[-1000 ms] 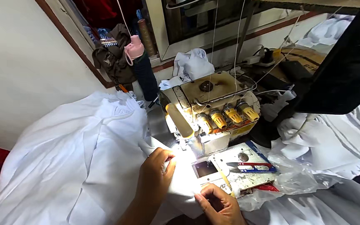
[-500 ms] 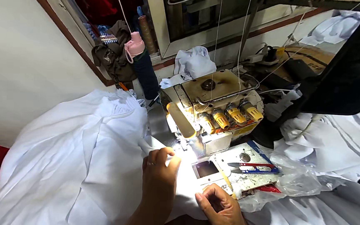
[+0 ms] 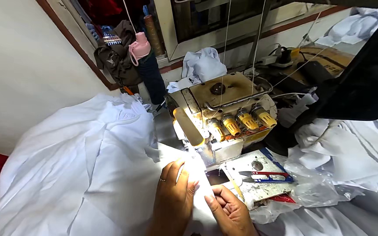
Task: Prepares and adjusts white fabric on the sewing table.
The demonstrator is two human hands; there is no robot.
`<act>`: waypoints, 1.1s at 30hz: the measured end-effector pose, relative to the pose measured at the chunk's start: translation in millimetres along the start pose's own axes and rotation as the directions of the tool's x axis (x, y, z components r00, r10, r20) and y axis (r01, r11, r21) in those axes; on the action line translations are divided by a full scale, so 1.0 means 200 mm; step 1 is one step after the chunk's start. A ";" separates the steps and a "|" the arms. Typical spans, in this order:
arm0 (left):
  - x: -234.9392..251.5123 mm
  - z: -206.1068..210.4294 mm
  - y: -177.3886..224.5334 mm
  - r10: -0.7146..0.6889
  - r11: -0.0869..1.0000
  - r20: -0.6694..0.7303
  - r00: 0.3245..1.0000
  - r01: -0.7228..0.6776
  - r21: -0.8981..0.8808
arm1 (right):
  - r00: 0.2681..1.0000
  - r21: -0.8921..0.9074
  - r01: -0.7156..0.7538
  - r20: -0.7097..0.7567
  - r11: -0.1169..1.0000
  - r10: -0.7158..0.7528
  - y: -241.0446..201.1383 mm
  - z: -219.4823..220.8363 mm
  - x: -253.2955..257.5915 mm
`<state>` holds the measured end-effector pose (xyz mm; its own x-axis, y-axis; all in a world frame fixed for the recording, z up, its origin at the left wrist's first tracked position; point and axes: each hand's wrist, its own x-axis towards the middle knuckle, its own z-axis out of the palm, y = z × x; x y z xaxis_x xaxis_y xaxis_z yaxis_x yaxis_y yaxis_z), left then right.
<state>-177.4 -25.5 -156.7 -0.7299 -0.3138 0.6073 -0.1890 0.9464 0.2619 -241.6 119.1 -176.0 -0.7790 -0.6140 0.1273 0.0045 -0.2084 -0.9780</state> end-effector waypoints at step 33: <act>-0.38 -0.09 0.13 0.176 0.973 -0.054 0.983 -0.182 -0.140 | 0.970 0.156 -0.164 0.204 0.974 0.131 0.01 -0.15 -0.15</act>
<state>-114.3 21.7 -181.9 -0.7150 -0.1459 0.6837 0.0412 0.9675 0.2496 -237.8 159.8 -186.0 -0.6273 -0.7782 0.0295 0.2295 -0.2209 -0.9479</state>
